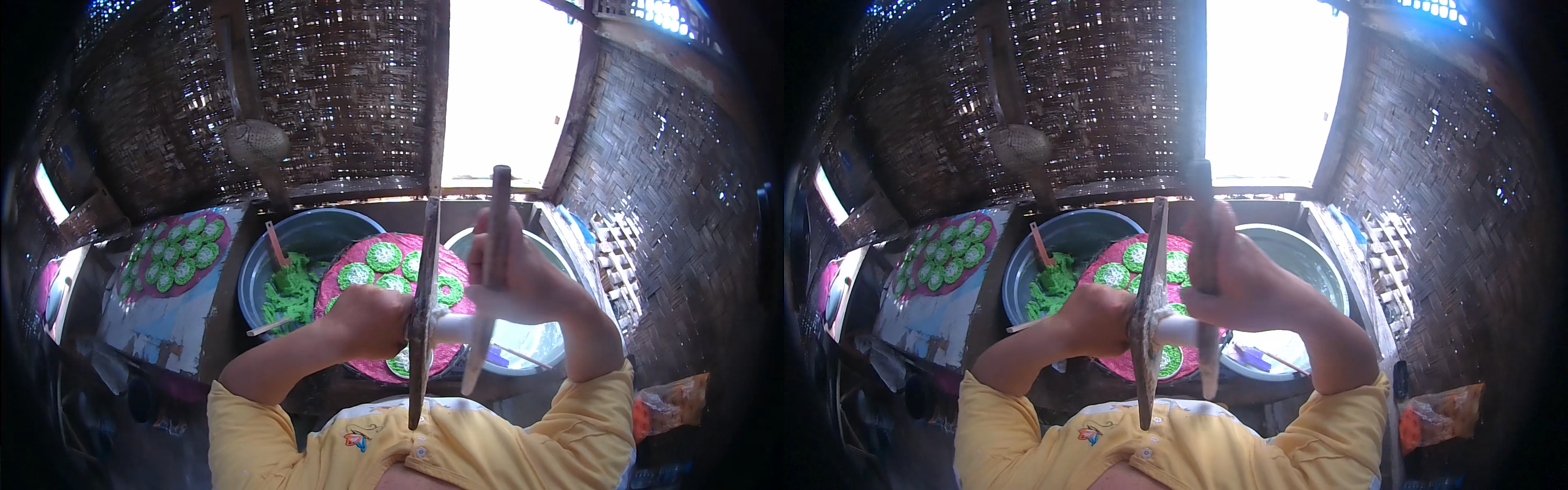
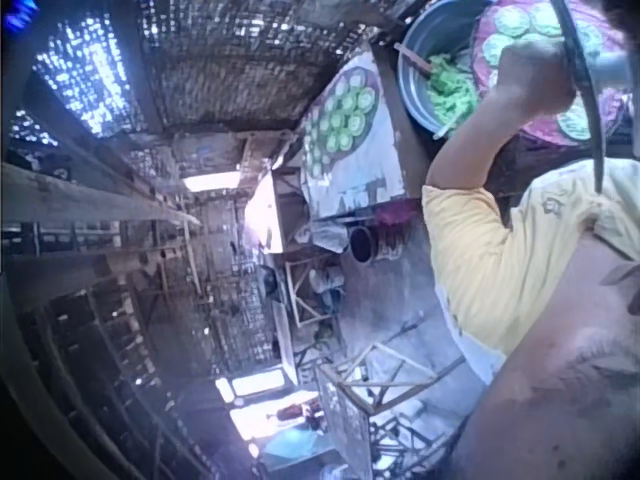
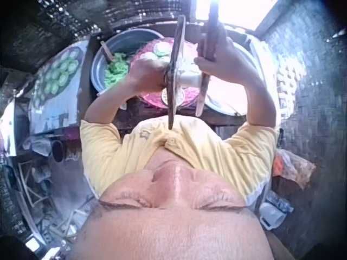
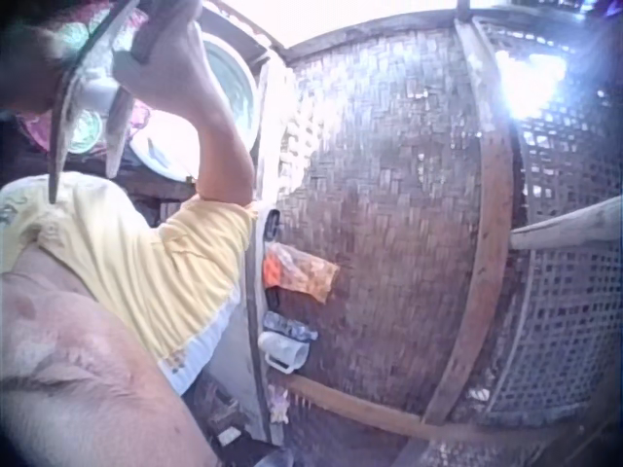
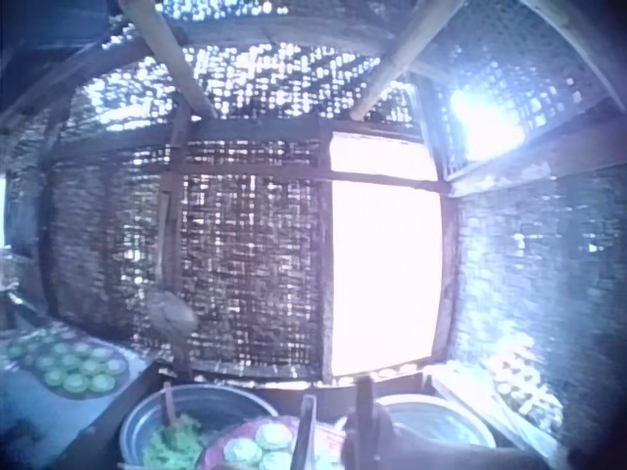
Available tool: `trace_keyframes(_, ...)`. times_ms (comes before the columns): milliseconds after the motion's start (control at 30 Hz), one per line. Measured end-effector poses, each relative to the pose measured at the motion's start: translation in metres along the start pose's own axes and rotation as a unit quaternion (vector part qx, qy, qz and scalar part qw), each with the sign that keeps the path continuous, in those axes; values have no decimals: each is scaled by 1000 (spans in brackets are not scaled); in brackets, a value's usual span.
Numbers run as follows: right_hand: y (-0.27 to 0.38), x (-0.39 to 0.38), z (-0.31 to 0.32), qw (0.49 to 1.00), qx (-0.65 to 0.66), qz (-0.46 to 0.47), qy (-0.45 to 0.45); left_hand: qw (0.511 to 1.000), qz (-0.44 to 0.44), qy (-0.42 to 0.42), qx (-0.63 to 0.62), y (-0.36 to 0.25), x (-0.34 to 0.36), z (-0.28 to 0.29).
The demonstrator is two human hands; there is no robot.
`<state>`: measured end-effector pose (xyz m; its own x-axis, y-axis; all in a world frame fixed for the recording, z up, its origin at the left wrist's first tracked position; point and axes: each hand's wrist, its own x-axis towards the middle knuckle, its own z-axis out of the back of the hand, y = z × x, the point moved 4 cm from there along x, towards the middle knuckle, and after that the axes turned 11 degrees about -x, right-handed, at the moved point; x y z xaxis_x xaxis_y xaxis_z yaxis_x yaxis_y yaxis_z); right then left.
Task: The person scoops green dough from a metal bowl and presses it into circular molds on a pink mat using a wooden press. The shaped dough rings are arranged on the mat as the process continues.
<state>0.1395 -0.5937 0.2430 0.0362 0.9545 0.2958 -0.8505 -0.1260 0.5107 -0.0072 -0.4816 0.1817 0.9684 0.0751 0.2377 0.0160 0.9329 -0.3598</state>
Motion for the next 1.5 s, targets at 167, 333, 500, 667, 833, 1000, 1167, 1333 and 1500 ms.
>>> trace_keyframes(167, -25, -42, 47, 966, 161, -148, -138, 991, 36, -121, -51, 48, -34, 17)
trace_keyframes(333, -31, -76, 46, 882, 233, -76, -403, 882, -55, -138, -448, 82, -43, -7)
trace_keyframes(500, -21, -87, 31, 807, 245, 17, -537, 753, 20, -91, -651, 91, -38, -33)
trace_keyframes(667, -12, -89, 22, 783, 227, 121, -567, 730, 57, -92, -674, 93, -30, -38)
trace_keyframes(833, -27, -98, 11, 722, 235, 153, -633, 796, 22, -70, -600, 91, -26, -43)
trace_keyframes(1000, -43, -80, -20, 664, 373, 174, -624, 538, 37, -12, -842, 75, -16, -48)
trace_keyframes(1167, -40, -46, -129, 713, 597, 111, -351, 565, -202, -307, -739, 57, -26, -20)
trace_keyframes(1333, -65, -69, -119, 950, 43, -74, -300, 571, -231, -306, -725, 70, -64, -16)
trace_keyframes(1500, -24, -59, -90, 930, -149, 75, -329, 576, -215, -253, -747, 96, -74, -38)
